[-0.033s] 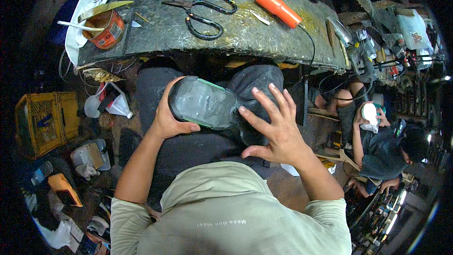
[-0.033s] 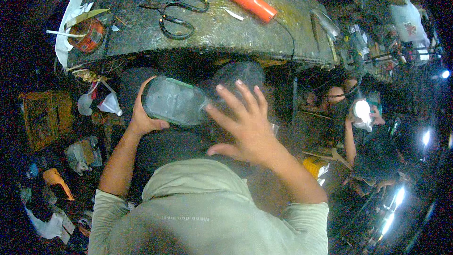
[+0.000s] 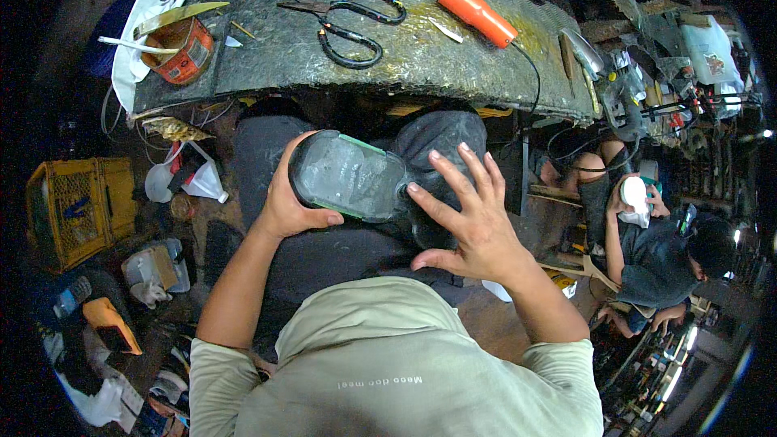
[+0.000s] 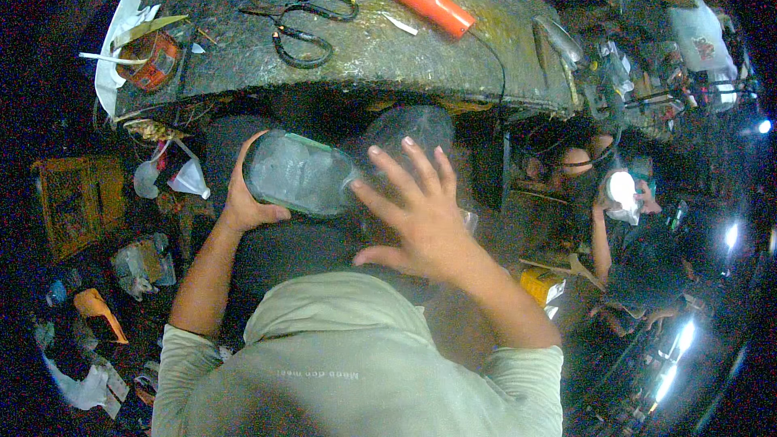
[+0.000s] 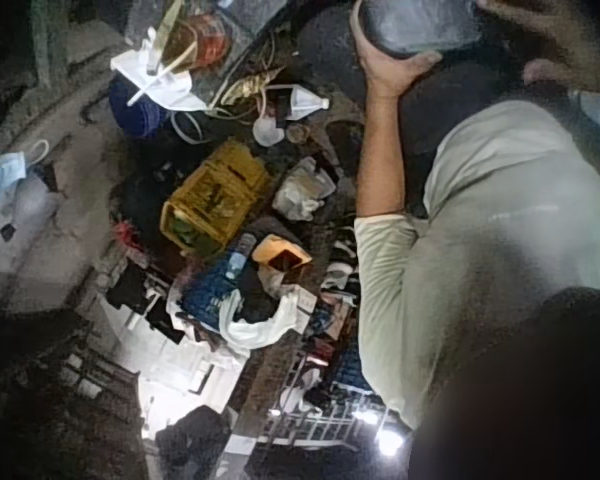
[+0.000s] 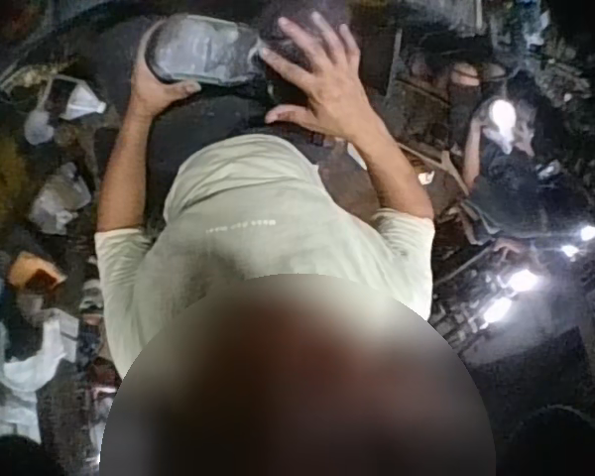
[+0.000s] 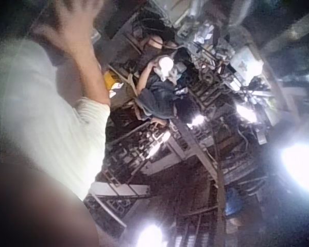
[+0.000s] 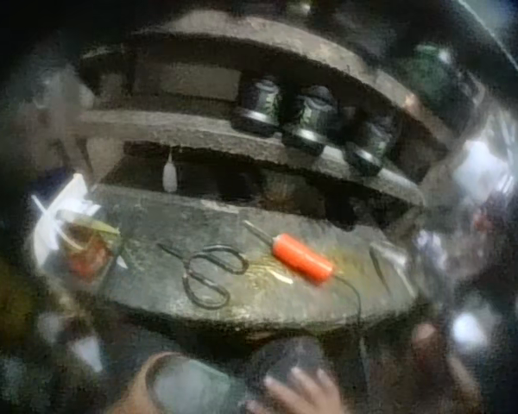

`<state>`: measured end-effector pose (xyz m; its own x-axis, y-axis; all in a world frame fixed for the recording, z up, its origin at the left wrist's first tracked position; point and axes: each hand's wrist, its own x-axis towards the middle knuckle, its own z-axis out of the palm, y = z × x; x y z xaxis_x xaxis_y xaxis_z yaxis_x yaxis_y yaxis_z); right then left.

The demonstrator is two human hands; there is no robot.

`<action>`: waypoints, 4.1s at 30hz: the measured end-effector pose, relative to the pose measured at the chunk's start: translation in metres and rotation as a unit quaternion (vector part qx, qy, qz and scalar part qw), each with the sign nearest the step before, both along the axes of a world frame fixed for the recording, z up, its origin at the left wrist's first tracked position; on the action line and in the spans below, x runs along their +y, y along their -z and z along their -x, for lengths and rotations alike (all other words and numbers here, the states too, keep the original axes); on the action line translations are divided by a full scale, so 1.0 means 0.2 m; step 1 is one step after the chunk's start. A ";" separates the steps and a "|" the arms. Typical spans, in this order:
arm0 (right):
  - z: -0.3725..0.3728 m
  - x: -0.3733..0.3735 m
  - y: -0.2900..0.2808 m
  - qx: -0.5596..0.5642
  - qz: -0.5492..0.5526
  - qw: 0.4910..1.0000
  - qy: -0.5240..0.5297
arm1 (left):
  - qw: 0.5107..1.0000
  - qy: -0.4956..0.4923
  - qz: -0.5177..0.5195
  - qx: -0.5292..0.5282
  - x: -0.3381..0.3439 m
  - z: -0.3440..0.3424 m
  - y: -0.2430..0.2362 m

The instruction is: The person applies a dark substance to the sole of a black and green sneaker using a brush, then uses a small tool to scrape or smooth the sole. They work on the shoe while seated, turning it to access different areas of the sole.

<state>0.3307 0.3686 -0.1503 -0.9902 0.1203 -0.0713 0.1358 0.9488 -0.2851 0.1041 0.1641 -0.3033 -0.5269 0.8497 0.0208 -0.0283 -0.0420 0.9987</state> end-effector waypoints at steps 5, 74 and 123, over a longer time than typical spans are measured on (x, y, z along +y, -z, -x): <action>0.03 -0.02 0.04 -0.025 0.007 1.000 -0.006 | 1.000 -0.015 -0.013 -0.007 0.00 0.00 0.00; -0.29 0.01 0.21 -0.095 0.412 0.849 0.317 | 0.950 -0.158 0.087 0.253 -0.14 -0.17 -0.15; 0.05 0.02 0.23 -0.063 0.153 0.960 0.227 | 0.921 -0.159 -0.039 0.354 -0.12 -0.17 0.01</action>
<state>0.3201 0.3719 -0.1969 -0.8219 0.4919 -0.2873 0.5671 0.6578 -0.4957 0.1381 0.1410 -0.3043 -0.5806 0.6359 0.5085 0.6541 -0.0075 0.7563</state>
